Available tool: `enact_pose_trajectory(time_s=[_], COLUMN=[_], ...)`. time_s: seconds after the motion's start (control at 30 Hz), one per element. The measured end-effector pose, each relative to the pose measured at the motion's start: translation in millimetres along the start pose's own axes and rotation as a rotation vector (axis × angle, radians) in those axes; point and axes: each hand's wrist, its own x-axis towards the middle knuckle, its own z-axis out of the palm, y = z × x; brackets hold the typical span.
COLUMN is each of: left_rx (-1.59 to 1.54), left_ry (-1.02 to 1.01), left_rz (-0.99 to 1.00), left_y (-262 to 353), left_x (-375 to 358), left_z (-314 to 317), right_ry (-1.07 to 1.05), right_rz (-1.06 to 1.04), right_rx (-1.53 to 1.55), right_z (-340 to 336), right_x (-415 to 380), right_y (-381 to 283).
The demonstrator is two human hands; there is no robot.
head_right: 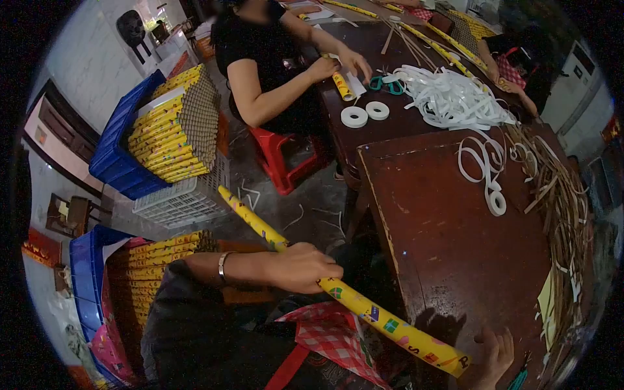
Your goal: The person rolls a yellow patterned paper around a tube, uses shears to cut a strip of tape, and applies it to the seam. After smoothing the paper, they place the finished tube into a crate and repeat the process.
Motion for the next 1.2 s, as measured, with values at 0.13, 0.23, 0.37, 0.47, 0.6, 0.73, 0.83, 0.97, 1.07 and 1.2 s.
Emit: enact_pose_trajectory(time_s=[0.13, 0.23, 0.37, 0.47, 0.6, 0.73, 0.83, 0.97, 1.07, 1.2], left_rx=[0.328, 0.329, 0.004, -0.063, 0.006, 0.138, -0.019, -0.569, -0.820, -1.021], left_ry=[0.375, 0.386, -0.029, -0.217, -0.043, 0.772, 1.351, 1.376, 1.353, 1.396], left_rz=[0.117, 0.117, 0.006, -0.035, -0.019, 0.022, 0.039, 0.345, 0.517, 0.650], left_y=[0, 1, 1, 1, -8, 4, 12, 13, 3, -66], left_x=[0, 1, 1, 0, -9, -51, -114, -248, -314, -313], left_z=[-4, -8, -9, -14, -48, -145, -219, -316, -343, -326], right_ry=[-0.021, -0.047, -0.023, -0.007, 0.071, -0.043, -0.035, -0.019, 0.013, 0.001], right_rz=[0.107, -0.091, -0.148, -0.163, -0.253, -0.050, -0.083, -0.137, -0.157, -0.263], right_rx=[0.103, 0.016, -0.111, -0.161, -0.231, -0.329, -0.287, -0.227, -0.187, -0.100], right_z=[-5, 6, 1, -5, -19, -31, -27, -23, -19, -22], right_x=[9, -5, -10, 3, 27, 24, 30, 34, 41, 63], right_y=[-20, 34, 34, 14, -14, -9, -11, -14, -17, -27])
